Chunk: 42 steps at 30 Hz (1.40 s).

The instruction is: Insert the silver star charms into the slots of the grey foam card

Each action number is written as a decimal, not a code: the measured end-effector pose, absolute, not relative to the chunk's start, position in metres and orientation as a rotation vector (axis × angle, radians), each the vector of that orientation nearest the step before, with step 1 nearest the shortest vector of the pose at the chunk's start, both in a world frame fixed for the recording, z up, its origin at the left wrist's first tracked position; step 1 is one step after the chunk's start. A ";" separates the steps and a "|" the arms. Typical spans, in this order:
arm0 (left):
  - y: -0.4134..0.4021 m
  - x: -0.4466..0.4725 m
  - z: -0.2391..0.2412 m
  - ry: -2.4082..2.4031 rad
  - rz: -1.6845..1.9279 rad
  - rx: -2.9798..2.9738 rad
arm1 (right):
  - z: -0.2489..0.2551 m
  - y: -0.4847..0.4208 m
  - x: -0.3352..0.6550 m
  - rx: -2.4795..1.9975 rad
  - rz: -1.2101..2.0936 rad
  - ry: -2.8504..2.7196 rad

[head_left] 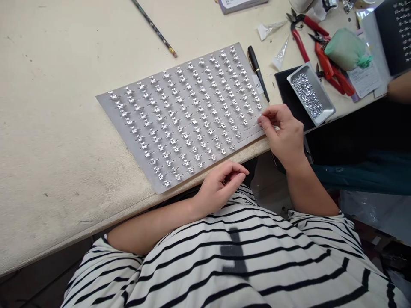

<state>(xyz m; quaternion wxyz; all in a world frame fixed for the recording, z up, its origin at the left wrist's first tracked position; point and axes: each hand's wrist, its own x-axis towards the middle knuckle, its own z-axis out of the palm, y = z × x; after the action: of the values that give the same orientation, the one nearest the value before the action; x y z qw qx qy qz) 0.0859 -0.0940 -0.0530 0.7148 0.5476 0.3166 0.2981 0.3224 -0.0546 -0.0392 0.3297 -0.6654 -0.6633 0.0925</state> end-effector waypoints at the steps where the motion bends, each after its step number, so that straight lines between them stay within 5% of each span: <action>1: -0.094 0.086 -0.053 0.697 0.661 1.210 | -0.038 -0.054 0.323 -1.738 0.223 -1.753; 23: -0.092 0.085 -0.051 0.695 0.661 1.221 | -0.058 -0.048 0.318 -1.735 -0.006 -1.858; 42: -0.094 0.087 -0.055 0.667 0.589 1.081 | -0.058 -0.058 0.320 -1.768 0.158 -1.663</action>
<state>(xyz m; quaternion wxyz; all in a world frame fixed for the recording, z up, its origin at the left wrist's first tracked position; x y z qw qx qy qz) 0.0874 -0.0938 -0.0547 0.7648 0.4974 0.3069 0.2711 0.3198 -0.0580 -0.0577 0.3472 -0.6816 -0.6413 0.0608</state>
